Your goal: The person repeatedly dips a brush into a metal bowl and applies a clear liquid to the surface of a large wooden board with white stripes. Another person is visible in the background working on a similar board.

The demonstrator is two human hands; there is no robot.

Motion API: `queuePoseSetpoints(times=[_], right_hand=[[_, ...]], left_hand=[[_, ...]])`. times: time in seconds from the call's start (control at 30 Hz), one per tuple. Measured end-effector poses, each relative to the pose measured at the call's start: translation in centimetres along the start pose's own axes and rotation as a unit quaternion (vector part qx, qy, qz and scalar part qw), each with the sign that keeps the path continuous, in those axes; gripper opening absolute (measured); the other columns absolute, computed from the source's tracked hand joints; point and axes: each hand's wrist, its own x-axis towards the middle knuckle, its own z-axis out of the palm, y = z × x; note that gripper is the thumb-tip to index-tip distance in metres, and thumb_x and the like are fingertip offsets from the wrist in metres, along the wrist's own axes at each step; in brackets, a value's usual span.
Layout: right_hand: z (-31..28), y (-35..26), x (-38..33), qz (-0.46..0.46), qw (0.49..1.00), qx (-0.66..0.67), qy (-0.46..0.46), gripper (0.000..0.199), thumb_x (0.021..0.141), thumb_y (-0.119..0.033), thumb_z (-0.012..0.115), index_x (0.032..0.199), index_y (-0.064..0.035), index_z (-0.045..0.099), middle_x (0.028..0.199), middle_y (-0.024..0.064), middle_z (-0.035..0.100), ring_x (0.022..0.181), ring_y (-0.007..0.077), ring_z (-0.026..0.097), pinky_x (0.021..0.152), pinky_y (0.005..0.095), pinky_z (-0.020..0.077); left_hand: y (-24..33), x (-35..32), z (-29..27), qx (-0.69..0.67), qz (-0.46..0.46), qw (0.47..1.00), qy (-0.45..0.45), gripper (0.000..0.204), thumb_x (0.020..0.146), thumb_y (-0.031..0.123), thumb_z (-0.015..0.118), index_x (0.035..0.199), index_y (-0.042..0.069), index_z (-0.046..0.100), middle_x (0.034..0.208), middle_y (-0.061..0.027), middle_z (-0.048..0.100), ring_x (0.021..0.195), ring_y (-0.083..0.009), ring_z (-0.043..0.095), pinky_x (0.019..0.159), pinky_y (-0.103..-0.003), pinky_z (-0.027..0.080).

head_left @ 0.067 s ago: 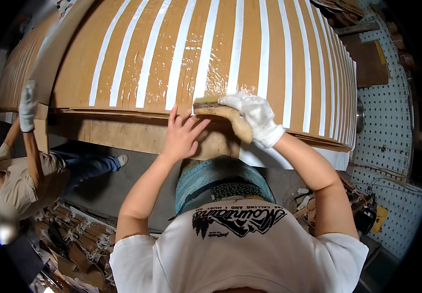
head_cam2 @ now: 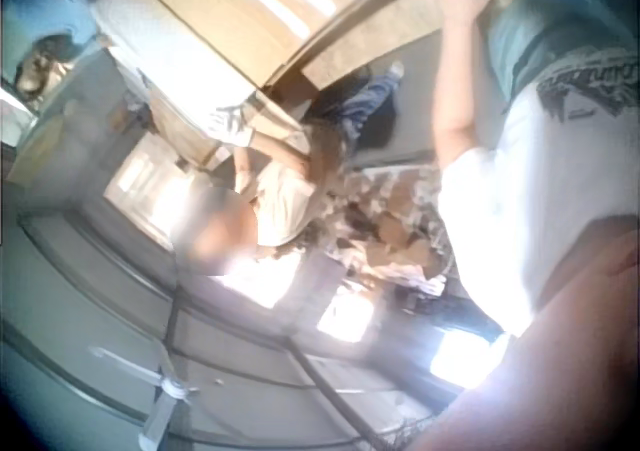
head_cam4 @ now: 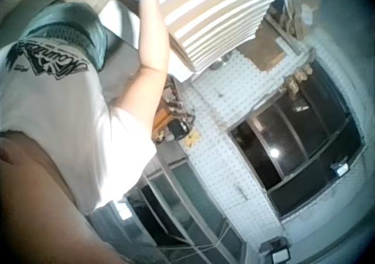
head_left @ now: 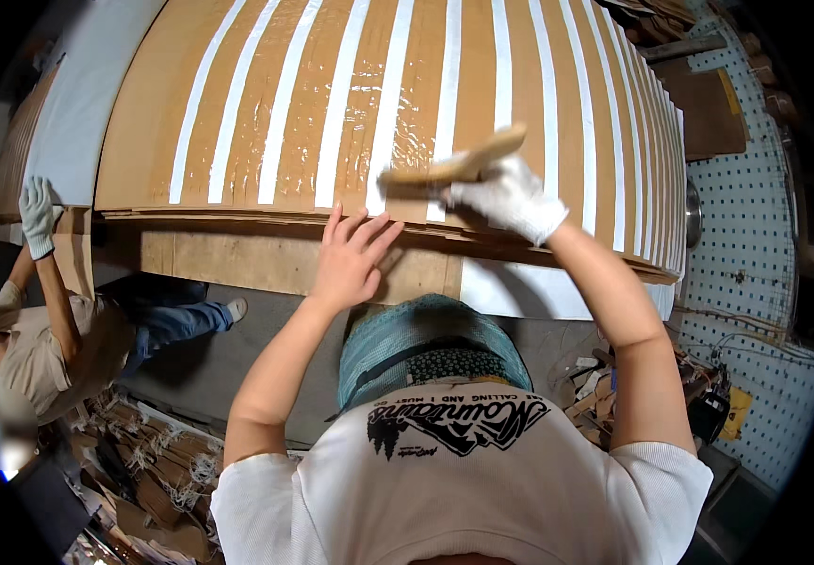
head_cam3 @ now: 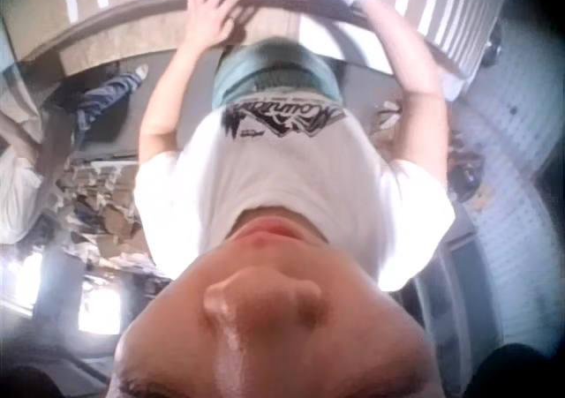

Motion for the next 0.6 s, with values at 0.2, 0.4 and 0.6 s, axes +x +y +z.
queuePoseSetpoints(times=[0.2, 0.4, 0.6], right_hand=[[0.6, 5.6, 1.8, -0.158, 0.933, -0.129, 0.298, 0.03, 0.087, -0.029, 0.065, 0.113, -0.0165, 0.07, 0.105, 0.0112, 0.071, 0.094, 0.0307, 0.068, 0.081, 0.037, 0.0558], [1.2, 3.9, -4.5, -0.076, 0.988, -0.089, 0.098, 0.031, 0.089, -0.031, 0.064, 0.114, -0.0145, 0.071, 0.103, 0.0111, 0.072, 0.095, 0.0279, 0.068, 0.082, 0.0367, 0.0554], [0.7, 7.0, -1.2, -0.175, 0.945, 0.032, 0.274, 0.028, 0.087, -0.026, 0.066, 0.112, -0.0129, 0.07, 0.1, 0.0131, 0.07, 0.09, 0.0284, 0.069, 0.083, 0.0386, 0.0547]], left_hand=[[0.0, 0.6, -0.9, 0.015, -0.063, 0.994, 0.084, 0.067, 0.071, 0.009, 0.059, 0.135, 0.027, 0.058, 0.129, -0.009, 0.053, 0.121, -0.037, 0.044, 0.115, -0.06, 0.025], [0.3, 0.7, -1.6, 0.096, -0.056, 0.994, -0.018, 0.078, 0.067, 0.011, 0.068, 0.14, 0.035, 0.052, 0.134, -0.0101, 0.048, 0.123, -0.0395, 0.043, 0.114, -0.06, 0.026], [0.8, 1.8, -2.6, 0.116, -0.049, 0.99, -0.063, 0.083, 0.07, 0.012, 0.07, 0.145, 0.038, 0.045, 0.127, -0.0136, 0.05, 0.12, -0.0392, 0.044, 0.113, -0.059, 0.028]])
